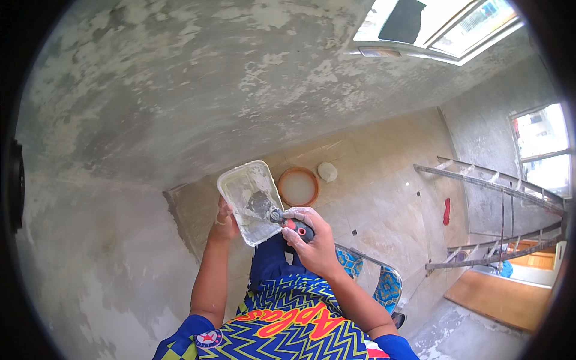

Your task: The person applies white plaster to a concrete wall using a putty knife and a plastic container holding the plaster mixture, smoothing it into various spots and corners.

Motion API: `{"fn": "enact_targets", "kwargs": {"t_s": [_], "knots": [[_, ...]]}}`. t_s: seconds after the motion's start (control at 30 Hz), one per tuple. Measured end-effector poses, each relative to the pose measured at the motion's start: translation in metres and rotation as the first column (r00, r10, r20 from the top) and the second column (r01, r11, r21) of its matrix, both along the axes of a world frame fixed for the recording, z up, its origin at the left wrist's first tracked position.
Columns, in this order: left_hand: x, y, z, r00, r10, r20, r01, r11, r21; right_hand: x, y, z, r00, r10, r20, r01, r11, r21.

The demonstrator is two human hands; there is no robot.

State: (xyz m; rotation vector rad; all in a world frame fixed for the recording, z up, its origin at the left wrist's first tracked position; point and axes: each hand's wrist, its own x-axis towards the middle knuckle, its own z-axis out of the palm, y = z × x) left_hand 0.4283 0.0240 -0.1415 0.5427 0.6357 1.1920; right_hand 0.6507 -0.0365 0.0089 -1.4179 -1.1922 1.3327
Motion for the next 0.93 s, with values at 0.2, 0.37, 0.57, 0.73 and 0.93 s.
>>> {"fn": "enact_targets", "kwargs": {"t_s": [0.2,0.37,0.57,0.73,0.93], "knots": [[0.04,0.024,-0.04,0.99,-0.065,0.127,0.082,0.988,-0.133,0.053,0.015,-0.029,0.989,-0.039,0.141,0.04,0.999,-0.002],[0.103,0.037,-0.04,0.988,0.0,0.154,0.036,0.973,-0.228,0.113,0.037,-0.054,0.986,-0.013,0.168,0.014,1.0,-0.004],[0.194,0.042,-0.07,0.994,0.095,0.059,-0.074,0.955,-0.287,0.206,0.066,-0.1,0.998,0.053,-0.026,-0.055,0.994,-0.092],[0.299,0.054,-0.13,0.975,0.183,0.127,-0.112,0.897,-0.427,0.302,0.099,-0.141,0.985,0.127,0.117,-0.122,0.991,-0.046],[0.397,0.068,-0.187,0.979,0.198,0.046,-0.143,0.835,-0.531,0.387,0.11,-0.209,0.99,0.063,0.124,-0.049,0.993,-0.109]]}}
